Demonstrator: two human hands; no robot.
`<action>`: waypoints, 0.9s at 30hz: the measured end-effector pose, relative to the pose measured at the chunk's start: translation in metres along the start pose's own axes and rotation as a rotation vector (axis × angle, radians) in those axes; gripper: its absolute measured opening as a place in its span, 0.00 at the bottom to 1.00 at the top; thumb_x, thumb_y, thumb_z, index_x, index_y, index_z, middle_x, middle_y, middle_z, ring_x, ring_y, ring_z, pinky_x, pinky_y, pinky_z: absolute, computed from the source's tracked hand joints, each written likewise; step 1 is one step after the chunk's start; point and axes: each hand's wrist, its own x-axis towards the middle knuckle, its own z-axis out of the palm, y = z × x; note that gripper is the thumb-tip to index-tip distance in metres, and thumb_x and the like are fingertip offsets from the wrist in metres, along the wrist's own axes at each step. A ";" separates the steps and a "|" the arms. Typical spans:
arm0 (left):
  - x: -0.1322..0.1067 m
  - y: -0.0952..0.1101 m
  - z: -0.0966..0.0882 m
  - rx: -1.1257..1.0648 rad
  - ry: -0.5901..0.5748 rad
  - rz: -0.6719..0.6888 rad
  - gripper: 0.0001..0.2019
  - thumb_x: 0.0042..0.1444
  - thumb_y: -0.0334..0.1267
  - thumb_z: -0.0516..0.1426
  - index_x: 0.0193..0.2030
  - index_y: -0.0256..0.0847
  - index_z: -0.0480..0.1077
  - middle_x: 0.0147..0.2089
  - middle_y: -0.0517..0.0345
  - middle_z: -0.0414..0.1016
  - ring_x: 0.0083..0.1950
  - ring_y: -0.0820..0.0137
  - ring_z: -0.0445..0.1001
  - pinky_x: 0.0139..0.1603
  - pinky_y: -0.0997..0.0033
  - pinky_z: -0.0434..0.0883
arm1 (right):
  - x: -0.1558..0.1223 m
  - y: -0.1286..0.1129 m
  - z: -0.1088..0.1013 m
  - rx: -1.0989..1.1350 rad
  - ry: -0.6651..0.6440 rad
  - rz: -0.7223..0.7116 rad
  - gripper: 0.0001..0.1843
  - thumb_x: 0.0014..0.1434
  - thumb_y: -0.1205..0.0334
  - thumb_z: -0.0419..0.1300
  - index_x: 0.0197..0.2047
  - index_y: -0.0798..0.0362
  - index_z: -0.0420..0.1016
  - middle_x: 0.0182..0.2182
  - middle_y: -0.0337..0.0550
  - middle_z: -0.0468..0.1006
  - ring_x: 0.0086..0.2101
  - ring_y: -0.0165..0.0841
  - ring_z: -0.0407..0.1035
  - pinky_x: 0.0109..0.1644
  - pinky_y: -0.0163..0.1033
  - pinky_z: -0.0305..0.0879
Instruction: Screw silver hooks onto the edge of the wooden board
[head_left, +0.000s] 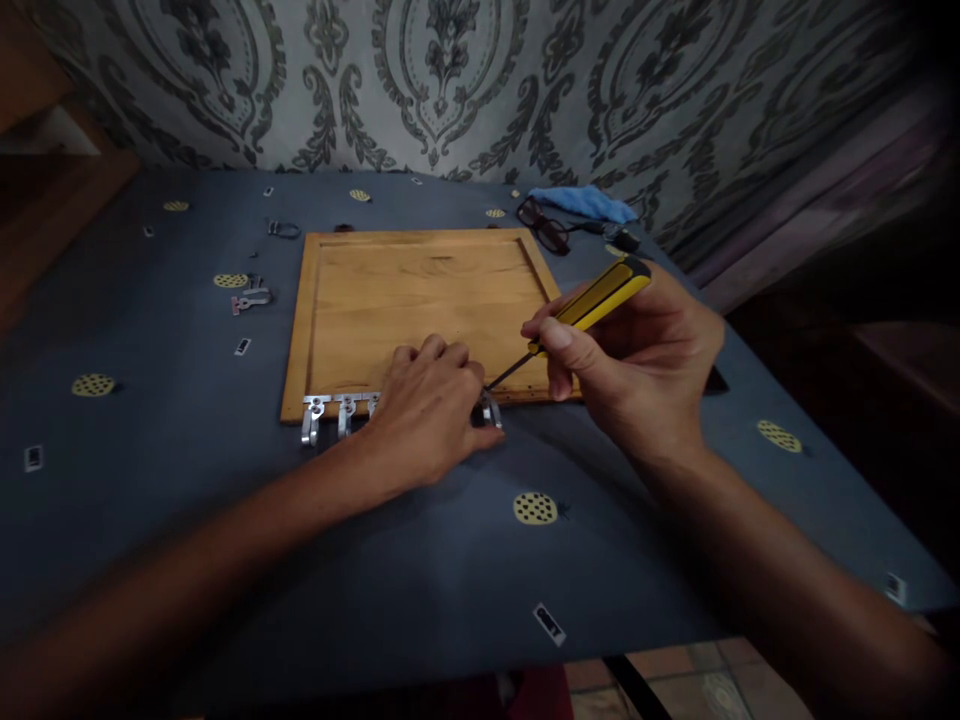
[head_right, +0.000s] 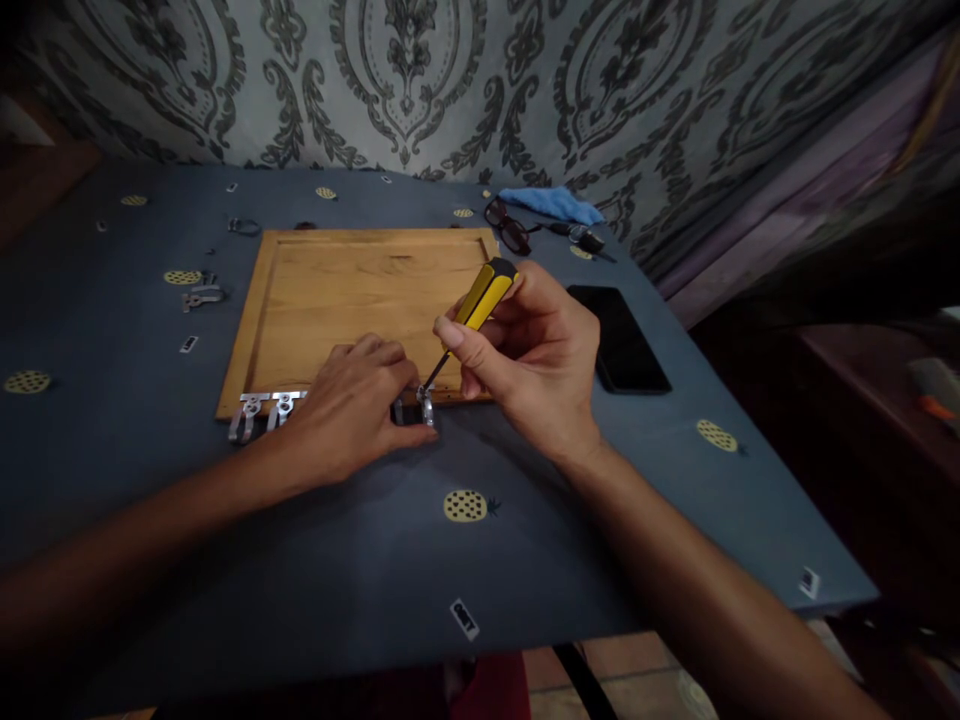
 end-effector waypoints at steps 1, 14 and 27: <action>0.000 0.000 0.000 0.000 0.001 0.000 0.20 0.60 0.54 0.63 0.47 0.37 0.75 0.51 0.48 0.75 0.58 0.52 0.68 0.55 0.53 0.66 | 0.000 0.000 0.000 -0.010 0.001 0.004 0.12 0.54 0.55 0.74 0.32 0.49 0.76 0.29 0.37 0.80 0.15 0.23 0.64 0.13 0.33 0.62; 0.000 -0.001 0.002 -0.011 0.030 0.008 0.20 0.59 0.53 0.63 0.46 0.37 0.76 0.50 0.48 0.75 0.58 0.51 0.68 0.55 0.52 0.67 | -0.001 -0.003 -0.002 0.007 -0.068 0.038 0.14 0.51 0.56 0.76 0.31 0.48 0.75 0.30 0.34 0.80 0.18 0.24 0.68 0.17 0.32 0.67; -0.003 0.000 -0.005 -0.035 0.020 -0.008 0.19 0.59 0.52 0.64 0.47 0.37 0.76 0.53 0.47 0.76 0.60 0.52 0.69 0.57 0.53 0.67 | 0.012 -0.013 -0.007 0.013 -0.248 0.166 0.19 0.51 0.48 0.75 0.34 0.53 0.77 0.29 0.36 0.80 0.19 0.23 0.68 0.21 0.31 0.68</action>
